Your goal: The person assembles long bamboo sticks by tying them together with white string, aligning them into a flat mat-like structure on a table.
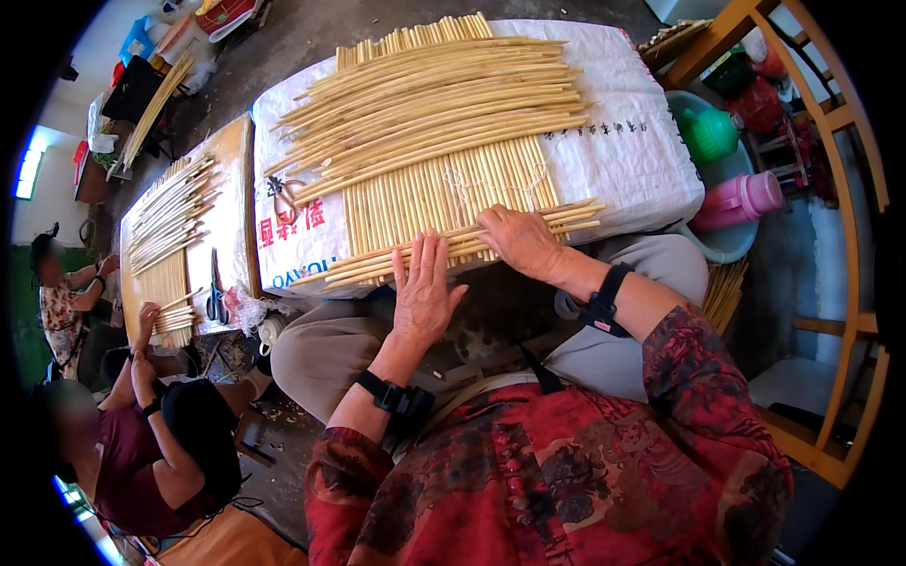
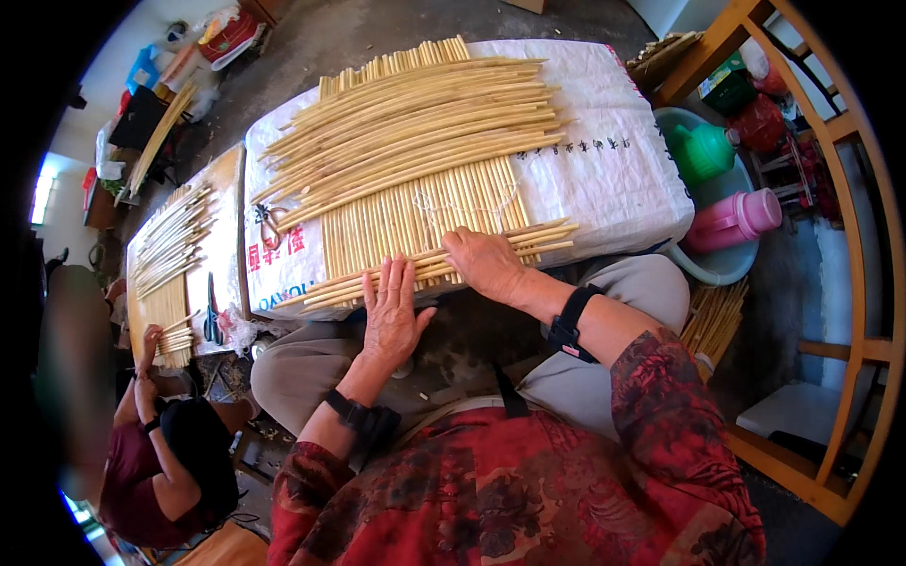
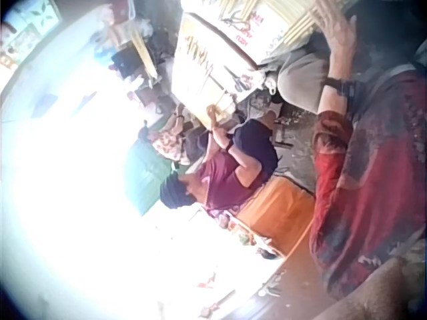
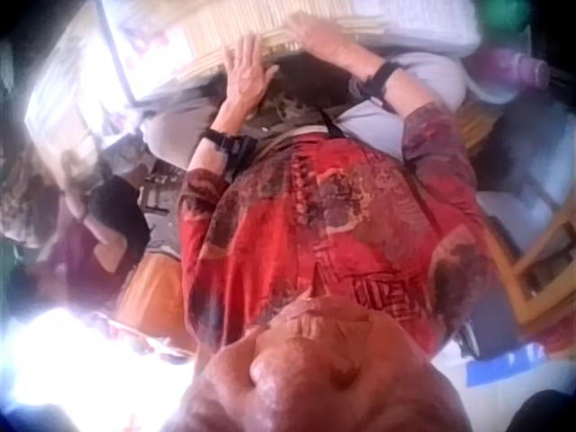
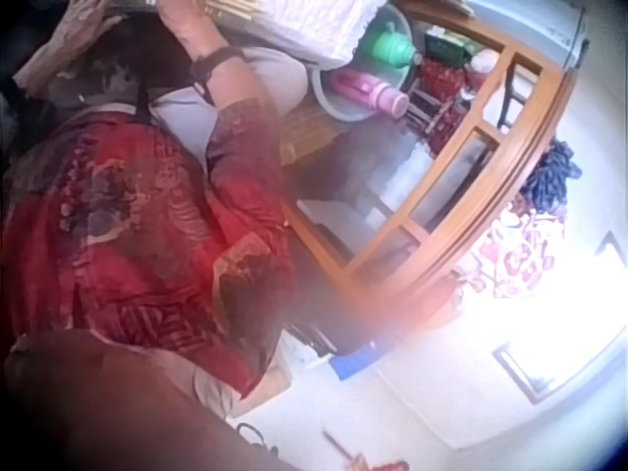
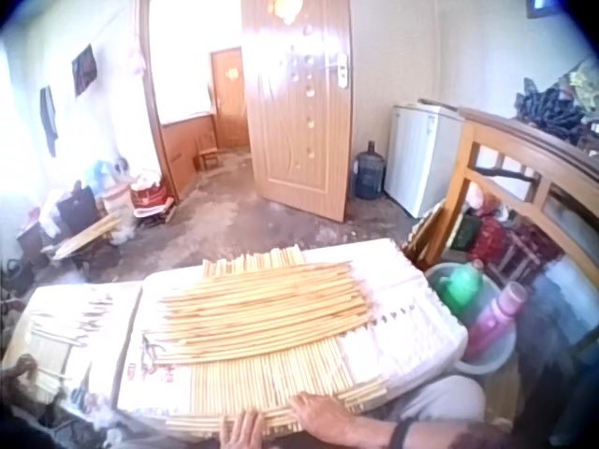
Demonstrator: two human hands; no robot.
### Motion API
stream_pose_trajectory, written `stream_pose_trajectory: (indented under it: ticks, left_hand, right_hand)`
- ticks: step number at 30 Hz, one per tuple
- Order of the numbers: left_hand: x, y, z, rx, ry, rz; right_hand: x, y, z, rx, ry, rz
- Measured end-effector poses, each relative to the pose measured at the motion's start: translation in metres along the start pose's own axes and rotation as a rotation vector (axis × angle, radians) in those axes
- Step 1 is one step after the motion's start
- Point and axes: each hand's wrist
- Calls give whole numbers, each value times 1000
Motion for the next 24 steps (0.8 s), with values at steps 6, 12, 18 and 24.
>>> stream_pose_trajectory:
  ticks: [6, 12, 18, 24]
  left_hand:
    - [5, 13, 6, -18, 35, 32]
    - [1, 34, 8, -113, -176, 46]
    - [-24, 31, 18, -457, -19, -50]
    - [-13, 13, 24, -1147, 803, -217]
  right_hand:
    - [19, 21, 1, 139, -223, -2]
    - [39, 54, 29, 275, -358, 178]
    - [46, 70, 48, 341, -459, 229]
    - [48, 76, 35, 356, -432, 187]
Point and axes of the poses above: each hand's wrist, its own x-axis towards the middle knuckle, its own y-axis out of the back of the hand, z = x × y, and after that the axes turned 12 degrees about z, right-handed
